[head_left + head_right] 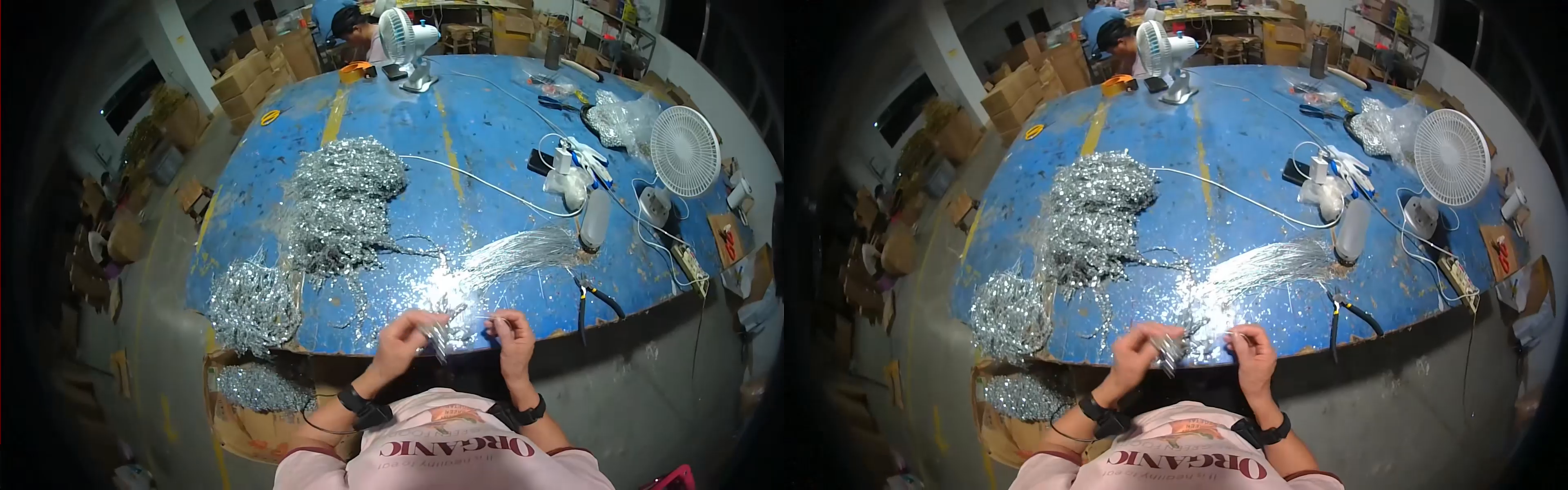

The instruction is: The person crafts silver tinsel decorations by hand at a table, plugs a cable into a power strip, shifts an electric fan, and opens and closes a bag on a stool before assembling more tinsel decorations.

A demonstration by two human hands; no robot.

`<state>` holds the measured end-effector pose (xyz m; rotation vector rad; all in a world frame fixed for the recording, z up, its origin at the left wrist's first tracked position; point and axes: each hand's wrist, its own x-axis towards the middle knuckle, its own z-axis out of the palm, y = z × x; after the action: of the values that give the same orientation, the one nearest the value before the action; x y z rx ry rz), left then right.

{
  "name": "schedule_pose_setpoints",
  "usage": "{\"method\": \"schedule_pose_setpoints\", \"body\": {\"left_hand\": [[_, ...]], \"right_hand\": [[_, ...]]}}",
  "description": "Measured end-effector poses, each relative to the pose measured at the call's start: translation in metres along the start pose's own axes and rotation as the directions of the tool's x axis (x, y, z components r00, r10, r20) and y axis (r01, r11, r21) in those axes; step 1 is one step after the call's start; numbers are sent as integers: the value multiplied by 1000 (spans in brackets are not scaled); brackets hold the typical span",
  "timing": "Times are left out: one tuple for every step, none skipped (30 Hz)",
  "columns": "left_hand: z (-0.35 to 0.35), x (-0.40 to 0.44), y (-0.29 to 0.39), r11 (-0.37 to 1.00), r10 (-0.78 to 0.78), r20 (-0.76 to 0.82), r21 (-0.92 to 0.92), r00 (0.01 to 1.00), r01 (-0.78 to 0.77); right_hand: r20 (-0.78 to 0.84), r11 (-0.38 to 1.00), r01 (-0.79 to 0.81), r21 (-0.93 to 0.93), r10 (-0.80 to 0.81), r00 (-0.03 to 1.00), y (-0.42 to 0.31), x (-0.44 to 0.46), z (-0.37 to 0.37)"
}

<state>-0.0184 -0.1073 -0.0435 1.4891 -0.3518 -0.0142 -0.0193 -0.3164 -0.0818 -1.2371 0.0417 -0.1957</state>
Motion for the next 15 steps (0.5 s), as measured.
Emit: {"method": "schedule_pose_setpoints", "body": {"left_hand": [[-5, 6, -2, 981, -152, -140, -140, 978, 133], [-9, 13, -7, 925, -316, -251, -294, 915, 239], [-8, 22, -8, 934, -302, -291, -281, 908, 220], [-15, 27, -26, 976, -220, -333, -84, 917, 203], [-18, 34, -33, 976, -132, -357, 118, 925, 185], [-21, 38, -37, 974, -84, -323, 171, 943, 146], [-26, 38, -41, 899, -6, -293, 418, 956, 134], [-28, 39, -35, 765, 48, -238, 633, 970, 118], [-29, 39, -41, 801, 38, -287, 582, 957, 142], [-28, 40, -32, 806, 9, -271, 572, 963, 154], [-34, 39, -37, 834, 32, -245, 541, 969, 110], [-35, 40, -32, 894, 1, -252, 433, 968, 112], [-39, 38, -35, 913, 7, -261, 395, 965, 100], [-41, 38, -36, 931, 20, -271, 357, 962, 81], [-39, 38, -35, 952, 2, -322, 291, 947, 97]], "right_hand": [[6, 1000, -3, 1, 3, 1000, 0, 1, -2], [4, 1000, -18, 6, 18, 1000, -1, 1, -4], [2, 999, -31, 10, 31, 1000, -3, 1, -5], [6, 999, -34, 9, 34, 999, -3, 1, -5], [20, 1000, -18, -21, 18, 1000, -4, 1, -4], [32, 999, -4, -52, 5, 999, -4, 0, -4], [30, 998, -14, -54, 16, 999, -4, 0, -4], [18, 994, -23, -111, 25, 1000, -4, 0, -4], [-1, 984, -51, -171, 51, 999, -4, -4, -6], [11, 935, -30, -352, 37, 999, -7, -4, -9], [52, 932, -39, -361, 61, 997, -11, -4, -11], [49, 961, -54, -271, 70, 996, -9, -6, -9], [50, 983, -49, -176, 59, 997, -7, -5, -7], [47, 983, -54, -174, 63, 997, -7, -4, -7], [67, 984, -39, -175, 52, 996, -6, -4, -7]]}}
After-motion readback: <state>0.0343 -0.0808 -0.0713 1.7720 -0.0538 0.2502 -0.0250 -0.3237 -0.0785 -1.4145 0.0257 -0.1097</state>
